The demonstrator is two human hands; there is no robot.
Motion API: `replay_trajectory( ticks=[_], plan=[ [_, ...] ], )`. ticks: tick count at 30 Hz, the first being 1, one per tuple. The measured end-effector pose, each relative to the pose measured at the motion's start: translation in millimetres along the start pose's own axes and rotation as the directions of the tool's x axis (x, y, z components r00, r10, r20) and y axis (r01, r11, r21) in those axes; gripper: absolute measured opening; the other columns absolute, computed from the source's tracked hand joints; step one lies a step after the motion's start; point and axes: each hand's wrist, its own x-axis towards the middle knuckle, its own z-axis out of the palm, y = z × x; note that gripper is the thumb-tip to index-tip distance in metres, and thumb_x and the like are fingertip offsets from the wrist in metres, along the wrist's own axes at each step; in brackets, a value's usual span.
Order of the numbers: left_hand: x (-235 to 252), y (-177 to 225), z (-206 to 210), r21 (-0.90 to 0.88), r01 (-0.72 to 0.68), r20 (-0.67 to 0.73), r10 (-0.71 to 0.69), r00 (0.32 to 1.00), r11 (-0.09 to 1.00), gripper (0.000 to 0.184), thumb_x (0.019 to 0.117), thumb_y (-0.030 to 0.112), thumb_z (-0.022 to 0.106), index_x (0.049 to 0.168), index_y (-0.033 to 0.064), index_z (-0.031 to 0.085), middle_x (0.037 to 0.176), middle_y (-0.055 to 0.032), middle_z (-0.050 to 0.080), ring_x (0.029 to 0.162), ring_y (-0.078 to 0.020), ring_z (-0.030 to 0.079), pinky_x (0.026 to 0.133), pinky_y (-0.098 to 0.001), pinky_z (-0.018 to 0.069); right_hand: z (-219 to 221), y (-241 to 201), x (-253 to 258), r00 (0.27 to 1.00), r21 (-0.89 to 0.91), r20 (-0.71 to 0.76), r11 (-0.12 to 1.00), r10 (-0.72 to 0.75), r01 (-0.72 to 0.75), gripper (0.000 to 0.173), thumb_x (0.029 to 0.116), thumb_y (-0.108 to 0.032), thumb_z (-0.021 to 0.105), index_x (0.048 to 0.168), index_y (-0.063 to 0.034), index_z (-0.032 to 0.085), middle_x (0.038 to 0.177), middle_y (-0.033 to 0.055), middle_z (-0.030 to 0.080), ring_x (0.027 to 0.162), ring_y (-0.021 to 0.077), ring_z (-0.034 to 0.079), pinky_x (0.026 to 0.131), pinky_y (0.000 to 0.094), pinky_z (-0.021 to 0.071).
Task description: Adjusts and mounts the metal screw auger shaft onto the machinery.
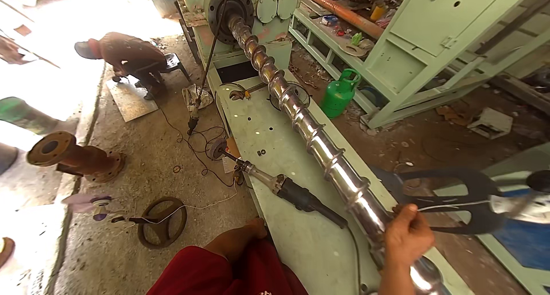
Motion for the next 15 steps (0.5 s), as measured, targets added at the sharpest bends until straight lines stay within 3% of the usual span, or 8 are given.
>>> replay_trajectory(
  ticks=[15],
  plan=[
    [3.1,1.6,0.9,0.009,0.012,0.004,-0.012,1.000,1.000,0.051,0.0919,0.033,0.064,0.129,-0.0009,0.060,0.127,-0.0253,0.065,0.120,-0.0415,0.063,0.096,-0.0638,0.0515,1.2,0.2,0.4,1.000,0.002,-0.015,1.000,-0.007,0.007,0.047,0.1113,-0.033,0.045,0.098,0.0028,0.072,0.085,0.0107,0.072,0.079,0.0100,0.069,0.078,0.0311,0.0560]
  ],
)
